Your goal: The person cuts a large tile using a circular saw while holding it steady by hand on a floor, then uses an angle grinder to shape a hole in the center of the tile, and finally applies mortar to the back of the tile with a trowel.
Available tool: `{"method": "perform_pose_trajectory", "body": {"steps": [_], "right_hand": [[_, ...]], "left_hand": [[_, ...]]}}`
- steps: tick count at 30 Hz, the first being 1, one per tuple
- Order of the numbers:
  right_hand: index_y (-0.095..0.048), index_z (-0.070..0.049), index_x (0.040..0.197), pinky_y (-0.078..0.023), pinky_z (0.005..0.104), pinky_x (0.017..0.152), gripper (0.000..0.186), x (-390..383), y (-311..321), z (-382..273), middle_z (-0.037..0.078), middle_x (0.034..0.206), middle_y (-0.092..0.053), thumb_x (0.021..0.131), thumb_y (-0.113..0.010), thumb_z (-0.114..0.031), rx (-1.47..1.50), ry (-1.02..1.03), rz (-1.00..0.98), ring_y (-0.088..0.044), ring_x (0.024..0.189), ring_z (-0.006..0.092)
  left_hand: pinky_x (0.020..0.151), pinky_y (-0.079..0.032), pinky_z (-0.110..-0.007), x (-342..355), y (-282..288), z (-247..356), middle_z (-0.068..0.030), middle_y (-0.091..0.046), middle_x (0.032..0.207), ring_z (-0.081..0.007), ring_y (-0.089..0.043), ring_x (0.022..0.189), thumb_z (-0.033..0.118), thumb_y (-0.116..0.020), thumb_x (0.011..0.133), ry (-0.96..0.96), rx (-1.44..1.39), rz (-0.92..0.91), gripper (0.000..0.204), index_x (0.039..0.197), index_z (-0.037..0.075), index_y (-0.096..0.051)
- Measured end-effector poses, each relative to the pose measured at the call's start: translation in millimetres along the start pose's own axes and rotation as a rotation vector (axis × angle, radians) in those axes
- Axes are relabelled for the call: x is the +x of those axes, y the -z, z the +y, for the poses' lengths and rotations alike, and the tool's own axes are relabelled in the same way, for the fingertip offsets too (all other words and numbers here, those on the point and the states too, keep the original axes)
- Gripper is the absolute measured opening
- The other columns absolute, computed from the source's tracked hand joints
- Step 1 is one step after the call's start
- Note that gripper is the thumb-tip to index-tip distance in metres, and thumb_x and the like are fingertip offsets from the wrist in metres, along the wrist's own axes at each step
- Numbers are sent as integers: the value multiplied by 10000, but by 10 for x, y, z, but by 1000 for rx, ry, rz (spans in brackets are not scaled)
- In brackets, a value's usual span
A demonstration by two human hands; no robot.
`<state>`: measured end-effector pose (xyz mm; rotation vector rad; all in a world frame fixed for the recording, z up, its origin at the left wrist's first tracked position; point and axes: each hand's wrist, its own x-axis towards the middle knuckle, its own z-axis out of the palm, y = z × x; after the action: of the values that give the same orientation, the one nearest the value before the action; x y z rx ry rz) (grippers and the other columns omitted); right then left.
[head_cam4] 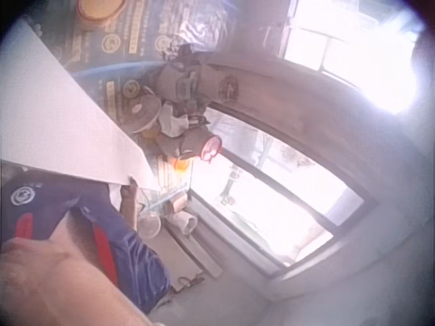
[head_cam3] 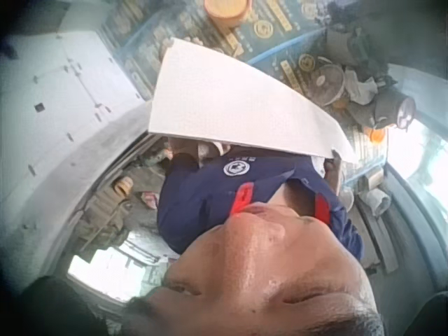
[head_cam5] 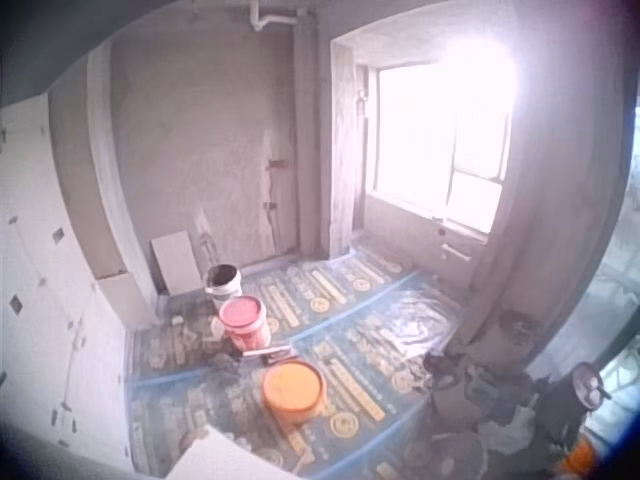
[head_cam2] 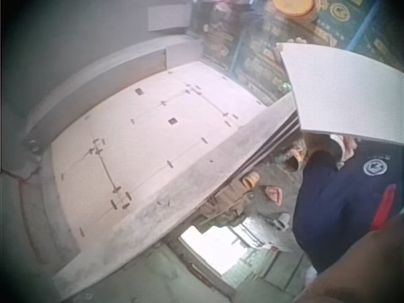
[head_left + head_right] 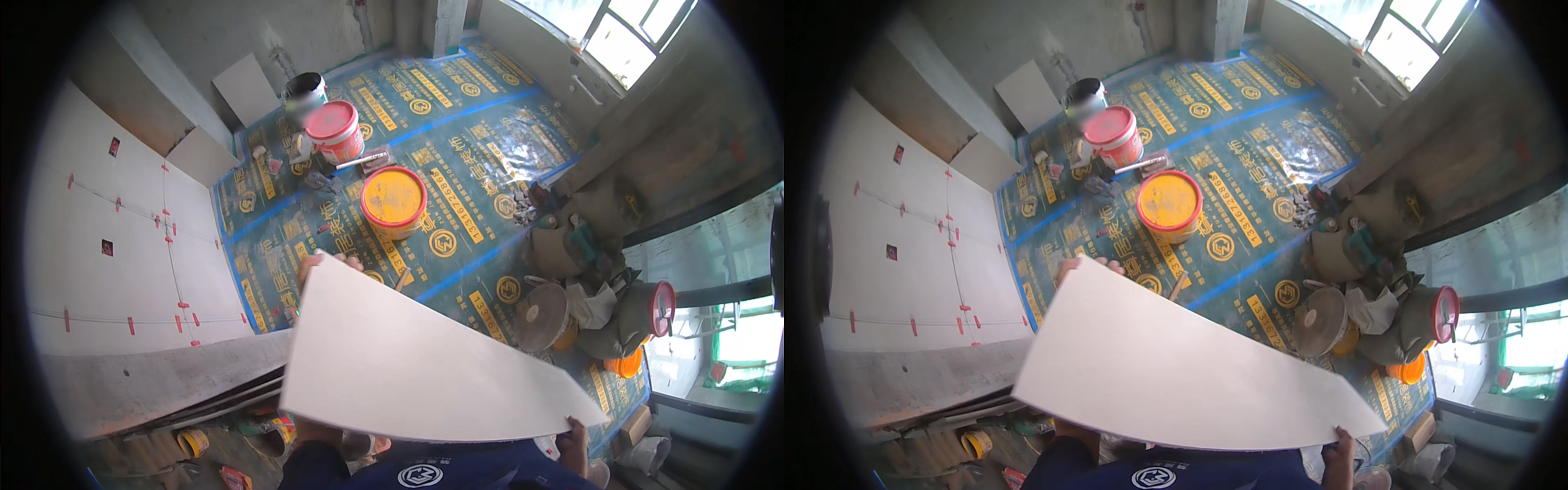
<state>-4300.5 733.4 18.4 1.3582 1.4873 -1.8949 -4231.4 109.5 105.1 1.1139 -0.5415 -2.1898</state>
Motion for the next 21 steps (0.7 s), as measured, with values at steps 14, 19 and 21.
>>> {"method": "perform_pose_trajectory", "body": {"steps": [14, 19, 21], "right_hand": [[-542, 46, 1153, -537, 431, 894, 289, 235, -3429, -841, 149, 1067, -625, 901, -572, -92, -406, 36, -421, -632, 984, 295], [-558, 41, 1153, -548, 429, 877, 302, 253, -5112, -993, 143, 1040, -629, 877, -616, -67, -645, -62, -500, -640, 957, 296], [-552, 59, 1151, -551, 435, 877, 305, 347, -5815, -960, 161, 1042, -628, 868, -621, -33, -626, -111, -586, -648, 952, 302]], "left_hand": [[1060, -417, -436, -393, 1531, 1483, -117, -618, 979, -321, -512, 1206, 275, -445, 908, -289, -156, -634, 293, 970, 23, -582], [1070, -405, -439, -642, 1600, 1317, -115, -604, 1025, -315, -501, 1224, 276, -444, 909, -621, -94, -215, 296, 1014, 29, -567], [1075, -400, -440, -662, 1453, 1243, -114, -598, 1044, -312, -496, 1231, 277, -444, 910, -687, -81, -103, 299, 1032, 31, -561]]}}
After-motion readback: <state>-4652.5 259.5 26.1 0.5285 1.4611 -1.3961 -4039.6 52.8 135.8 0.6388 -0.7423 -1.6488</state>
